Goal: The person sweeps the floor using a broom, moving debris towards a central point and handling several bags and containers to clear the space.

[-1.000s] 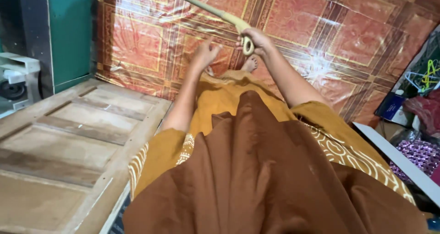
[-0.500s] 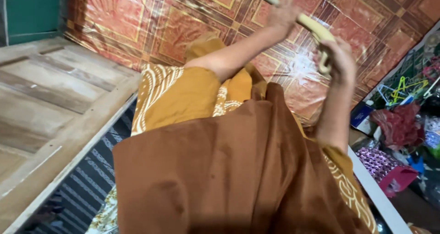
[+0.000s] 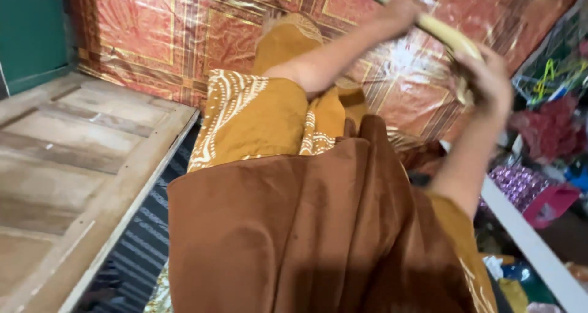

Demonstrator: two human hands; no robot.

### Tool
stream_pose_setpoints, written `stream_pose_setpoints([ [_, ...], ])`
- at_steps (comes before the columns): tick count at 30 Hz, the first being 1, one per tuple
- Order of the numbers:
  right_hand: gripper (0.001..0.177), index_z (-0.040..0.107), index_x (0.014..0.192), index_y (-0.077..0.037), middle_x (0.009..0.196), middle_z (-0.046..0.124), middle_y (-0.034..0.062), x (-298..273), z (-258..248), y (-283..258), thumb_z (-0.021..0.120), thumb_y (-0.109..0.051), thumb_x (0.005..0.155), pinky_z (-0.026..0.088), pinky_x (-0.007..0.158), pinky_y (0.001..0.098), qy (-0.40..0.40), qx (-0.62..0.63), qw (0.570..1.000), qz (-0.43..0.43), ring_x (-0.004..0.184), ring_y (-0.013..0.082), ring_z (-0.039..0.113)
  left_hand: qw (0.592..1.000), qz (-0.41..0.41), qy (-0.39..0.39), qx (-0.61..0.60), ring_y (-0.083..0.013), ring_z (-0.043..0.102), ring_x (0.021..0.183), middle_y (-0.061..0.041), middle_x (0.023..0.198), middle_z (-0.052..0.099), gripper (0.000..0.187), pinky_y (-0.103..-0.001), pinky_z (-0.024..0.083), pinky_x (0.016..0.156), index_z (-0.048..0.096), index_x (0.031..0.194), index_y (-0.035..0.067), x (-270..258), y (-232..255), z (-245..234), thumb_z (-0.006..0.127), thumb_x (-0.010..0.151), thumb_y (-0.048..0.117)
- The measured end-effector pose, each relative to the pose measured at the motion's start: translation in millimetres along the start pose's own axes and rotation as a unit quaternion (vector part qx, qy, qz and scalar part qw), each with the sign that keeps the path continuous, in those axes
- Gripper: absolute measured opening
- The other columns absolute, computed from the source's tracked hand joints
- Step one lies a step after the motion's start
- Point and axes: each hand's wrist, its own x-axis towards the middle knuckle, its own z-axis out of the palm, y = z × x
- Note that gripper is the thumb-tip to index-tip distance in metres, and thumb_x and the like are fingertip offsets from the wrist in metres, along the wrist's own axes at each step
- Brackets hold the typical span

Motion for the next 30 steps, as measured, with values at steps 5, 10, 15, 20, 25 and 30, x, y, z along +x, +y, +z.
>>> stream_pose_setpoints([
  [5,0.035,0.066,0.127,0.001,0.08,0.067,0.0051,90,111,7,0.073,-0.017,0.098,0.057,0.049,0.0256,0.032,0.022,0.998,0.049,0.059,0.0111,0.065,0.993,-0.111,-0.037,0.025,-0.033,0.068,0.074,-0.017,0.085,0.072,0.024,-0.05,0.053,0.065,0.073,0.093,0.013,-53,-100,-82,0.048,0.094,0.014],
  [10,0.036,0.062,0.129,-0.002,0.071,0.066,0.0044,154,221,-19,0.067,-0.018,0.096,0.059,0.042,0.0243,0.007,0.043,0.994,0.101,0.049,0.0118,0.065,0.978,-0.176,-0.046,0.101,-0.0334,0.069,0.074,-0.017,0.085,0.072,0.024,-0.05,0.054,0.066,0.074,0.092,0.013,-101,-160,-164,0.049,0.093,0.014],
  [15,0.036,0.058,0.129,0.003,0.071,0.063,0.0072,221,288,-29,0.068,-0.016,0.1,0.055,0.04,0.0295,-0.036,0.053,0.998,0.017,0.047,0.0155,0.064,0.964,-0.218,-0.04,0.145,-0.0338,0.069,0.074,-0.018,0.085,0.073,0.024,-0.05,0.054,0.066,0.074,0.091,0.012,-111,-227,-214,0.05,0.092,0.015],
  [20,0.04,0.056,0.134,0.0,0.073,0.067,0.0057,222,283,-46,0.07,-0.015,0.1,0.055,0.041,0.0292,-0.031,0.01,0.998,-0.048,0.049,0.014,0.065,0.961,-0.207,-0.039,0.179,-0.0342,0.07,0.074,-0.018,0.085,0.073,0.024,-0.049,0.055,0.066,0.075,0.089,0.012,-101,-257,-231,0.051,0.091,0.015],
  [25,0.038,0.065,0.134,-0.003,0.079,0.067,0.0017,129,180,-53,0.073,-0.018,0.1,0.05,0.044,0.0235,0.049,-0.017,0.998,0.034,0.055,0.0069,0.059,0.979,-0.09,-0.079,0.166,-0.0346,0.07,0.075,-0.018,0.086,0.074,0.024,-0.049,0.055,0.067,0.076,0.088,0.012,-37,-169,-169,0.053,0.089,0.015],
  [30,0.03,0.061,0.132,0.0,0.088,0.068,0.0082,-39,60,-54,0.065,-0.014,0.106,0.053,0.049,0.0275,0.166,0.096,0.978,0.084,0.062,0.0147,0.064,0.98,0.068,-0.188,-0.015,-0.0346,0.071,0.075,-0.02,0.084,0.073,0.028,-0.047,0.057,0.072,0.075,0.086,0.008,11,-19,-51,0.054,0.1,0.02],
])
